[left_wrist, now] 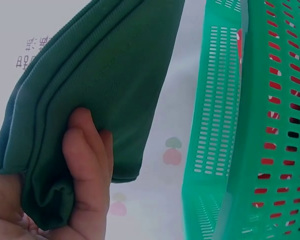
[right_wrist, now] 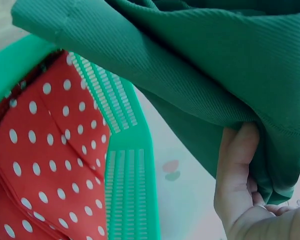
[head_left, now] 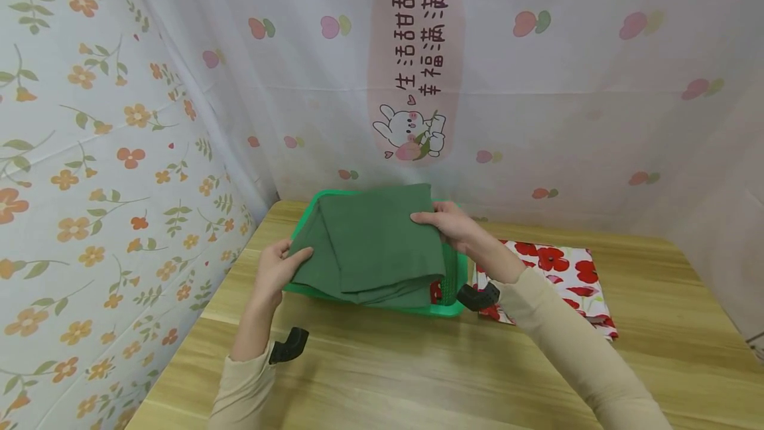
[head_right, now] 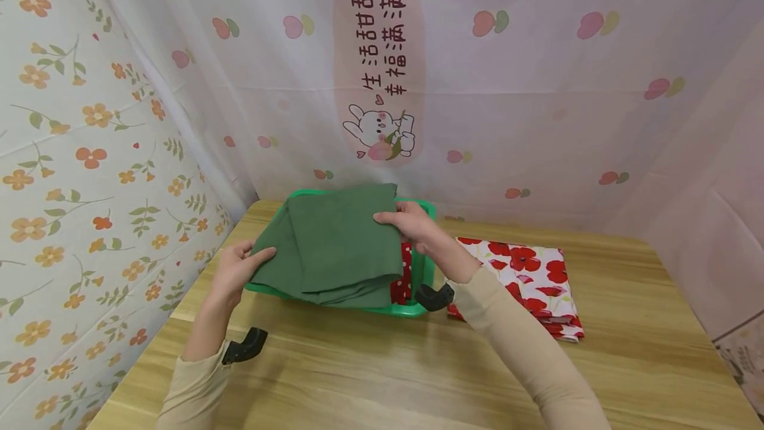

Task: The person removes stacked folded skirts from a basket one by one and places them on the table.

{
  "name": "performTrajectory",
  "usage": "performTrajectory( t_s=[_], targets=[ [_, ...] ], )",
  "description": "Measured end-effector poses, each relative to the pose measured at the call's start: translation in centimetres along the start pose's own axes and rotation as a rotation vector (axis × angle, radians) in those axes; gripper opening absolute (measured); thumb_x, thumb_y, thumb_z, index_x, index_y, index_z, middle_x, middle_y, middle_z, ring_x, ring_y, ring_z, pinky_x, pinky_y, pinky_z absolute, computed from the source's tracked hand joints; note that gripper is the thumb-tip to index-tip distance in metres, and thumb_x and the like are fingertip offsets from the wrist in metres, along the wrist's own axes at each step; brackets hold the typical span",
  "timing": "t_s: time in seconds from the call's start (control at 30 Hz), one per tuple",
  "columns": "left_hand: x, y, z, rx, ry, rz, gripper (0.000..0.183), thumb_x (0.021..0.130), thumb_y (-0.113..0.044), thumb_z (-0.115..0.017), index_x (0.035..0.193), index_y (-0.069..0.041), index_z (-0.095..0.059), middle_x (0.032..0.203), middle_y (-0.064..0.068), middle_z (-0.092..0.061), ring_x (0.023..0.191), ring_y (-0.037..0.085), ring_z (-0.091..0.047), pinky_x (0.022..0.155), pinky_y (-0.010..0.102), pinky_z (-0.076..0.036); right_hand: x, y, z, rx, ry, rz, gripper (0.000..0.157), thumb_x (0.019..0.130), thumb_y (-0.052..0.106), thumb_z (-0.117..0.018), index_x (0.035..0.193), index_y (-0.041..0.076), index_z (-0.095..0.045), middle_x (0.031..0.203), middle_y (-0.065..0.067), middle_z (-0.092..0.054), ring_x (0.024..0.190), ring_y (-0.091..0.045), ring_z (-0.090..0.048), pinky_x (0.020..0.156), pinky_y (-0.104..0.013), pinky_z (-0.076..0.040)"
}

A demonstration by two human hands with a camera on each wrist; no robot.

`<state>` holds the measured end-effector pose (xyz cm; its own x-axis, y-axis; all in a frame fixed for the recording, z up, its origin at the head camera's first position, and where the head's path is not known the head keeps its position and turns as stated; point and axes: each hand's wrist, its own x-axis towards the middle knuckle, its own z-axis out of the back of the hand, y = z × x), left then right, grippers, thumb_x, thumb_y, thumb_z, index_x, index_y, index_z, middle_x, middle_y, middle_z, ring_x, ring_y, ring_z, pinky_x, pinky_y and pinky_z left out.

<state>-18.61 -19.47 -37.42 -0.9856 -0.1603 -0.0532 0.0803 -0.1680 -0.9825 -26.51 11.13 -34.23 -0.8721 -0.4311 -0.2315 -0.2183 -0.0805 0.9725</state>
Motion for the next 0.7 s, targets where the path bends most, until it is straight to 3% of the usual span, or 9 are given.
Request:
performTrajectory(
  t_s=[0.1, 0.37, 0.7],
  targets=[
    [-0.5, 0.1, 0.4, 0.018, -0.005, -0.007, 0.025, 0.09, -0.01, -0.06, 0.104, 0.011, -0.058, 0.074, 0.001, -0.069, 0.057, 0.008, -0.064, 0.058, 0.023, -0.053, -0.5, -0.3, -0.5, 0.014, -0.004, 0.005, 0.023, 0.094, 0.013, -0.054, 0.111, -0.002, -0.051, 0.08, 0.001, -0.066, 0.067, -0.011, -0.065, 0.063, -0.028, -0.055],
    [-1.8, 0.4, 1.2, 0.011, -0.027, 0.02, 0.026, 0.09, -0.011, -0.061, 0.104, 0.01, -0.059, 0.071, -0.005, -0.069, 0.057, 0.008, -0.063, 0.06, 0.024, -0.053, -1.5, -1.1, -1.6, -0.002, -0.001, 0.035, 0.041, 0.094, 0.014, -0.054, 0.127, -0.008, -0.042, 0.085, 0.002, -0.066, 0.07, -0.01, -0.066, 0.065, -0.028, -0.055],
    [-3.8, 1.3, 2.3, -0.01, -0.02, 0.025, 0.018, 0.089, -0.008, -0.062, 0.097, 0.008, -0.059, 0.067, -0.006, -0.068, 0.056, 0.011, -0.064, 0.058, 0.026, -0.053, -3.2, -2.9, -3.4, 0.021, 0.051, 0.078, 0.051, 0.095, 0.012, -0.052, 0.137, -0.008, -0.032, 0.092, 0.002, -0.067, 0.074, -0.01, -0.066, 0.069, -0.03, -0.055]
  ],
)
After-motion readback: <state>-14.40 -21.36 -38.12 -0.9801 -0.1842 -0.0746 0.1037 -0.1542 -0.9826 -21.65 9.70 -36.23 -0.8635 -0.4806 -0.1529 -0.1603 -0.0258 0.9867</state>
